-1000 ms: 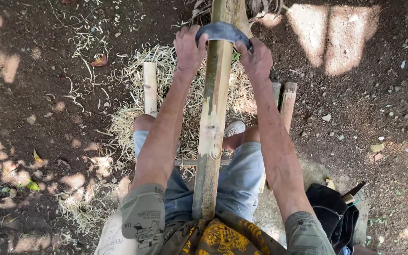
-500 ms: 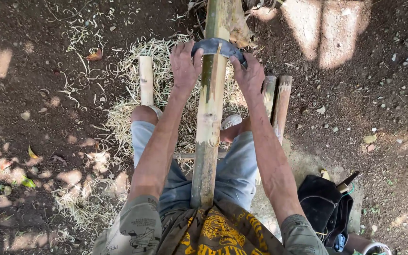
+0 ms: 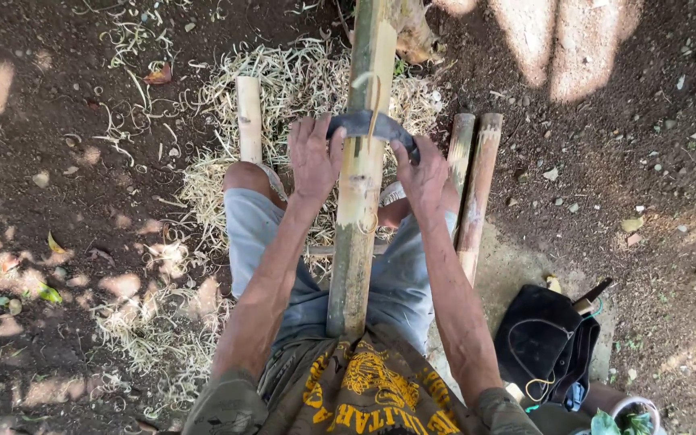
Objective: The recorder shaves the outer layer of a bamboo pole using a curved blade.
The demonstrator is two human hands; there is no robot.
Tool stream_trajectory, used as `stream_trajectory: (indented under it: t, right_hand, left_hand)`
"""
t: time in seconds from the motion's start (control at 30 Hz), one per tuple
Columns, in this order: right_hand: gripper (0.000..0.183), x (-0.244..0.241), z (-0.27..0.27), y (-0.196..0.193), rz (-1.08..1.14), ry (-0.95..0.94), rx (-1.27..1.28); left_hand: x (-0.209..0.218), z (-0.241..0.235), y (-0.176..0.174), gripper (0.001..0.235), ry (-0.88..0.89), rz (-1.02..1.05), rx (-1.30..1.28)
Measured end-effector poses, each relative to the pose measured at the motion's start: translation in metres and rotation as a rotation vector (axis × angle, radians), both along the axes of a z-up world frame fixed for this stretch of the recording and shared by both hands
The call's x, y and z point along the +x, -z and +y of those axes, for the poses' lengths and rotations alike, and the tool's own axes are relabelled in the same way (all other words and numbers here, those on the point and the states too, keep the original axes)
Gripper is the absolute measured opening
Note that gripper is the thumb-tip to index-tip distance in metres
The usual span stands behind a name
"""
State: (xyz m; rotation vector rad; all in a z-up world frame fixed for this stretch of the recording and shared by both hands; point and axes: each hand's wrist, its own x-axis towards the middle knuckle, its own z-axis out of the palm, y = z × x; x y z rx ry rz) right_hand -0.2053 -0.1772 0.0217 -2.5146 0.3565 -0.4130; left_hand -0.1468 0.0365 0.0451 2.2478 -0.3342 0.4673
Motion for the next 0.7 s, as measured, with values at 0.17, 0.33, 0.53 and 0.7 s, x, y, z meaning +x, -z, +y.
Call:
stream_trajectory:
  t: [0.17,0.33,0.53,0.7]
  right_hand:
    - [0.039,-0.049,0.014,-0.021,0.062,-0.026,0.035]
    - [0.039,-0.044,0.004,-0.049,0.245,-0.144,0.065]
    - [0.042,0.039,-0.015,-0.03,0.199,-0.072,-0.028]
    - [0.049,0.128,-0.042,-0.025,0.027,-0.118,-0.139]
  left_hand:
    - [-0.045,0.014,-0.013,0.03,0.019,0.063,-0.005]
    - [-0.036,0.018,-0.032,0.028,0.056,0.412,0.128]
    - [0.043,-0.001,0.002,0.023,0.071,0.265,-0.001]
    - [0.149,-0.034,0.054,0.023,0.073,0.158,-0.1]
